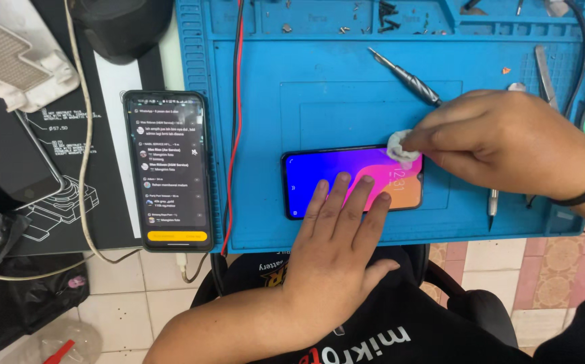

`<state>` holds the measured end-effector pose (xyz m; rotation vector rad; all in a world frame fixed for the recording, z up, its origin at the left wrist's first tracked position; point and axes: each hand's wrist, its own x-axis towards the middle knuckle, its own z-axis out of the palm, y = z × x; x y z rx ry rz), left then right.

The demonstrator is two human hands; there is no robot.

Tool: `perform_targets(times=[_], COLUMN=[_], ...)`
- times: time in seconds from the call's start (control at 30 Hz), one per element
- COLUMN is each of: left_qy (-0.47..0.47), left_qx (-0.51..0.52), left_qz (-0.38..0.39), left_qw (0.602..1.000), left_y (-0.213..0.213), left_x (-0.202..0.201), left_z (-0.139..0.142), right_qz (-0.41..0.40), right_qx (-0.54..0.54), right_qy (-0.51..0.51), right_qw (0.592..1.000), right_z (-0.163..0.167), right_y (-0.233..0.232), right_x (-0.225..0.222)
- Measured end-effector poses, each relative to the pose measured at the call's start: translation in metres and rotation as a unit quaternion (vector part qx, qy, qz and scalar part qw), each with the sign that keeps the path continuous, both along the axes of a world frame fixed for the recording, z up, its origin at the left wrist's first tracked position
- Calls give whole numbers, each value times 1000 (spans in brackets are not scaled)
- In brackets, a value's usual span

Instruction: The person works on a disassembled smartphone on a blue repair mat, then peels the backing from an adhesive back-cover sticker, aligns the cover onto the phone body, and presses it firmly around the edges. They power the phone on, then wipe the screen and cover with a tissue.

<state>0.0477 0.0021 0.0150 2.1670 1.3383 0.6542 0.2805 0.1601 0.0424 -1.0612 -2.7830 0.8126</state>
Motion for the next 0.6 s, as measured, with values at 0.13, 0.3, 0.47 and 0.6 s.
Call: perform_targets(times=[0.13,0.3,0.47,0.6], left_qy=[13,30,22,14], left_qx=[10,0,13,39], left_qz=[0,-4,6,10], left_qw=[1000,1000,1000,999], left_y=[0,1,1,3], left_x=[-2,-1,1,-1], left_z=[-1,-2,-4,-7], right_qz=[87,168,144,59], right_qx=[38,37,16,-3], right_qy=[86,159,130,72], right_qw=[992,972,981,996], right_z=[4,9,4,6], right_y=[6,13,12,6], right_x=[-28,-109,-70,-22])
